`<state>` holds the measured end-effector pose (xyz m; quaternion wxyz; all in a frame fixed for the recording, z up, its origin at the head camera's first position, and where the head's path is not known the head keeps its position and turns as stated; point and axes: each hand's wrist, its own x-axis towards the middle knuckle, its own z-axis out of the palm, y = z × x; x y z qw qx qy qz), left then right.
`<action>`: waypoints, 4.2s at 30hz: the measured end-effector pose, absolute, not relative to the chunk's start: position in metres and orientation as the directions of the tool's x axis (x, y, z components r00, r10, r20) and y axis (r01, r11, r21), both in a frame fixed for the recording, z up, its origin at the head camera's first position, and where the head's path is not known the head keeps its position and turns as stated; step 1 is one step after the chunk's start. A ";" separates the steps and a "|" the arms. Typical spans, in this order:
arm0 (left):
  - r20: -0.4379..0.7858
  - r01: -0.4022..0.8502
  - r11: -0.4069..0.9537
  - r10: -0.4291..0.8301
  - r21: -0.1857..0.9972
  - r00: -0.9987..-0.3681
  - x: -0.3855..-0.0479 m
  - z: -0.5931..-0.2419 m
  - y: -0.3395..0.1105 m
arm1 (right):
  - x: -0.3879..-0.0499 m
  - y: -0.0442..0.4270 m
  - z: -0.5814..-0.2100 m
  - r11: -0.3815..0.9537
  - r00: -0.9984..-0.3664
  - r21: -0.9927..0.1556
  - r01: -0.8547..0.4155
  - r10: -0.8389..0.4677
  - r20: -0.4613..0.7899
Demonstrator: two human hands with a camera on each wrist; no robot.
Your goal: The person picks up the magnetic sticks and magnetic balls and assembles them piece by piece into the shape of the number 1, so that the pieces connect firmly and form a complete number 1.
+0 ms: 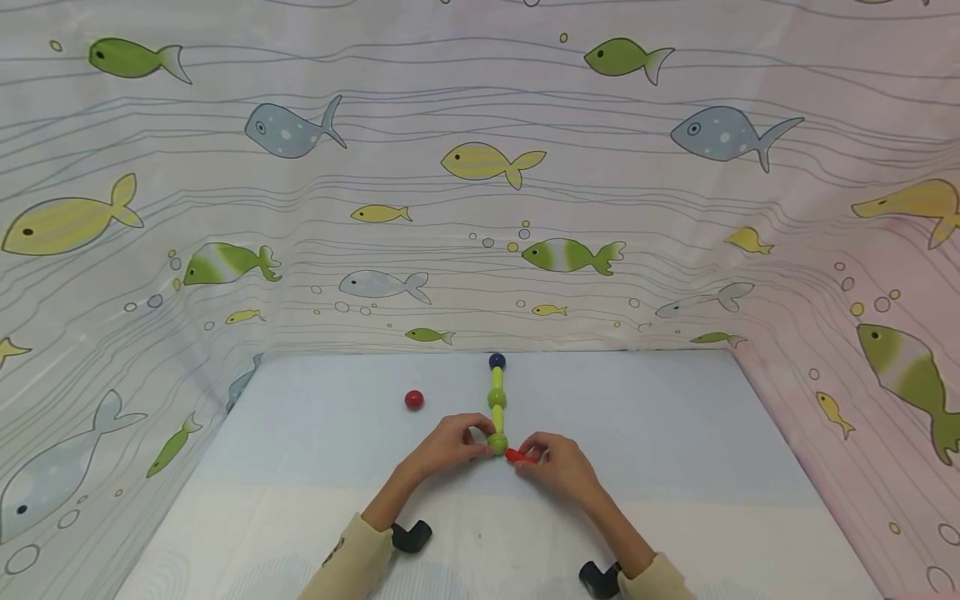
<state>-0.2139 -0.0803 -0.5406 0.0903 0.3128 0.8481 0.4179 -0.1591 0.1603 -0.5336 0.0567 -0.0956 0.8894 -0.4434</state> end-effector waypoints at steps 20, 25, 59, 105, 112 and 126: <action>0.116 0.455 0.443 0.606 0.772 -0.787 -0.214 -0.540 -0.080 | -0.157 0.147 -0.537 0.567 -0.955 -0.813 -0.132 -0.293 -0.049; 0.111 0.448 0.449 0.600 0.773 -0.792 -0.214 -0.541 -0.079 | -0.157 0.141 -0.534 0.547 -0.946 -0.830 -0.108 -0.314 -0.084; 0.053 0.383 0.462 0.581 0.800 -0.812 -0.212 -0.545 -0.082 | -0.173 0.129 -0.534 0.511 -0.978 -0.851 -0.120 -0.208 0.013; 0.192 0.343 0.532 0.319 0.774 -0.928 -0.218 -0.526 -0.131 | -0.186 0.129 -0.538 0.452 -0.966 -0.891 -0.041 -0.247 -0.081; 0.318 0.371 0.555 0.193 0.744 -0.928 -0.223 -0.523 -0.141 | -0.186 0.128 -0.538 0.455 -0.967 -0.890 -0.019 -0.234 -0.100; 0.295 0.231 0.653 0.011 0.722 -0.955 -0.232 -0.529 -0.153 | -0.185 0.127 -0.538 0.454 -0.969 -0.891 -0.024 -0.231 -0.091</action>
